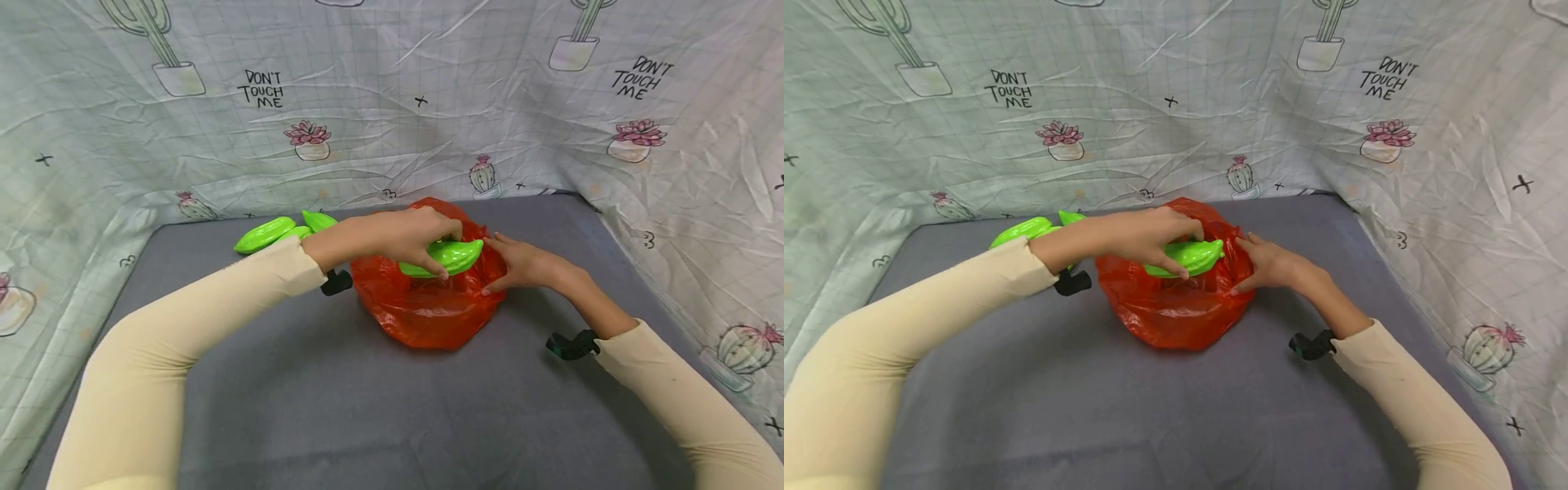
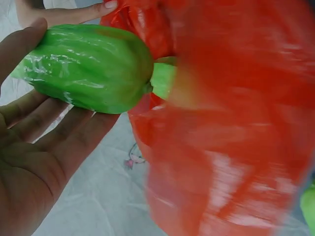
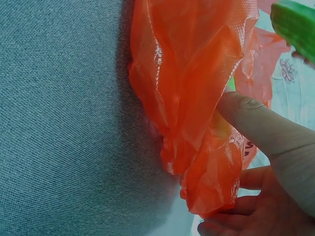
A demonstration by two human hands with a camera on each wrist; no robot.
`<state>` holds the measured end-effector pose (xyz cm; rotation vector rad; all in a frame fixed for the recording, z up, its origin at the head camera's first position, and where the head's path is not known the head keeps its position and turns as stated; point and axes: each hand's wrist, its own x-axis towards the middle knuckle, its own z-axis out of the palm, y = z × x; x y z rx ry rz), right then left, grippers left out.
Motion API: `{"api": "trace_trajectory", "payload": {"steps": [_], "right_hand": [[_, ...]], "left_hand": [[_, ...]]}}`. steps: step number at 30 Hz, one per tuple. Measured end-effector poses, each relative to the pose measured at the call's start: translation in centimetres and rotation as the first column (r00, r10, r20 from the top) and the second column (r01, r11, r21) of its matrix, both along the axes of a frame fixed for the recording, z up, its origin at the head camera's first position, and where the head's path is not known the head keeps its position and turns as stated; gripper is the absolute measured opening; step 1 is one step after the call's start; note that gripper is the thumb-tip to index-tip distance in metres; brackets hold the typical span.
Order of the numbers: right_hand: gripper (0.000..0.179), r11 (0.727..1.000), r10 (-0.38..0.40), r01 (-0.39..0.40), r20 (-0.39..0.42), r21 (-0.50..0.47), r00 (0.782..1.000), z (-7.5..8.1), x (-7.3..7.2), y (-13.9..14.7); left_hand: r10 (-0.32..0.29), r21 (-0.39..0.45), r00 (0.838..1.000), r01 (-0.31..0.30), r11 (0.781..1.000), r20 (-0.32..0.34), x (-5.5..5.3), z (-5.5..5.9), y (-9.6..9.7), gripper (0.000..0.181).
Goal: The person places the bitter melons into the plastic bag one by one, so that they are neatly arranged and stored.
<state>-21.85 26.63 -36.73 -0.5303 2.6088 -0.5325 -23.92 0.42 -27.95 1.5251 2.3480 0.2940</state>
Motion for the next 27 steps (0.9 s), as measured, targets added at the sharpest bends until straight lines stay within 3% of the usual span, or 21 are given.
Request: {"api": "trace_trajectory", "payload": {"steps": [7,15,21,27], "right_hand": [[0.105,1.0,-0.005,0.005,0.019,-0.02,1.0,-0.3,0.1,0.5],[0.109,1.0,0.0,0.0,0.005,0.027,1.0,0.0,0.1,0.7],[0.108,1.0,0.0,0.0,0.001,0.025,1.0,-0.2,0.1,0.6],[0.108,1.0,-0.01,0.01,0.005,0.021,1.0,-0.3,0.1,0.5]], "left_hand": [[0.007,-0.056,0.999,-0.004,0.998,0.052,-1.8,-0.2,2.7,0.052],[0.027,-0.191,0.99,0.0,0.982,0.14,-2.8,-2.4,3.2,0.057],[0.059,-0.273,0.993,-0.03,0.962,0.098,-3.3,-2.9,2.3,0.052],[0.084,-0.303,0.995,-0.063,0.951,0.057,-4.1,-2.4,0.8,0.044]]}}
